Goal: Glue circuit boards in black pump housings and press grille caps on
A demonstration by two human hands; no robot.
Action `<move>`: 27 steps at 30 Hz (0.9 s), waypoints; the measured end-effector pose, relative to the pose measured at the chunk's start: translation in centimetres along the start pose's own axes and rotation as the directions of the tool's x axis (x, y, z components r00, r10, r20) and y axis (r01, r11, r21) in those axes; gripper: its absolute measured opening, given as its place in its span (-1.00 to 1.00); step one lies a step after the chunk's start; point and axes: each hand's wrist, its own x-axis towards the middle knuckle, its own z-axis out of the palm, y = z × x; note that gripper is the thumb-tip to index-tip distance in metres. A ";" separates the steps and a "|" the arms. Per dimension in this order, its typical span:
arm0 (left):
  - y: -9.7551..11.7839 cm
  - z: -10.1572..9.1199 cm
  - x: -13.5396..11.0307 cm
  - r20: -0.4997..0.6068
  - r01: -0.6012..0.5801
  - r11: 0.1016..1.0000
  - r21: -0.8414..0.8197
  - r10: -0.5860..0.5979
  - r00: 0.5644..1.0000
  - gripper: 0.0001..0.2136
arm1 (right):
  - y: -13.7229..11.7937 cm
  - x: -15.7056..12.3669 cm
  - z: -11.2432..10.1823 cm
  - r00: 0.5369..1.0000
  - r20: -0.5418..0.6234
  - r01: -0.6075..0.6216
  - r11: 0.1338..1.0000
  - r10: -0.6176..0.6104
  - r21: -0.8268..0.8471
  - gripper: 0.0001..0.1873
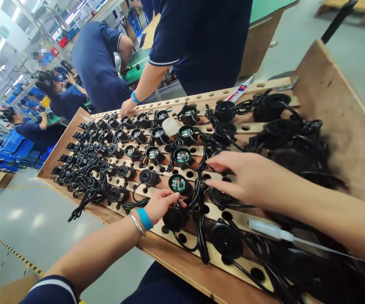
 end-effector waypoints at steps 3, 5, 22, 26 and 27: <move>0.3 -0.1 0.1 -0.011 0.008 1.000 0.025 -0.008 1.000 -0.69 | -0.1 8.0 1.5 0.999 0.036 0.033 0.998 -0.031 -0.054 -0.67; 0.4 -0.2 0.1 -0.008 0.021 0.999 0.050 -0.020 1.000 -0.71 | -0.1 11.5 2.1 0.999 0.041 -0.005 0.994 0.010 -0.107 -0.70; 0.7 -0.5 0.2 0.035 -0.036 0.977 0.210 0.030 0.999 -0.69 | -2.6 -7.5 -2.0 0.766 0.510 -0.235 0.909 0.391 -0.345 -0.87; 0.7 -0.5 0.0 0.003 -0.042 0.965 0.257 0.043 0.999 -0.68 | -3.4 -7.9 1.7 0.832 0.375 -0.179 0.839 0.408 -0.515 -0.66; 0.7 -0.4 -0.1 -0.004 -0.042 0.962 0.270 0.045 0.999 -0.68 | -3.5 -8.0 2.2 0.853 0.344 -0.174 0.836 0.392 -0.521 -0.62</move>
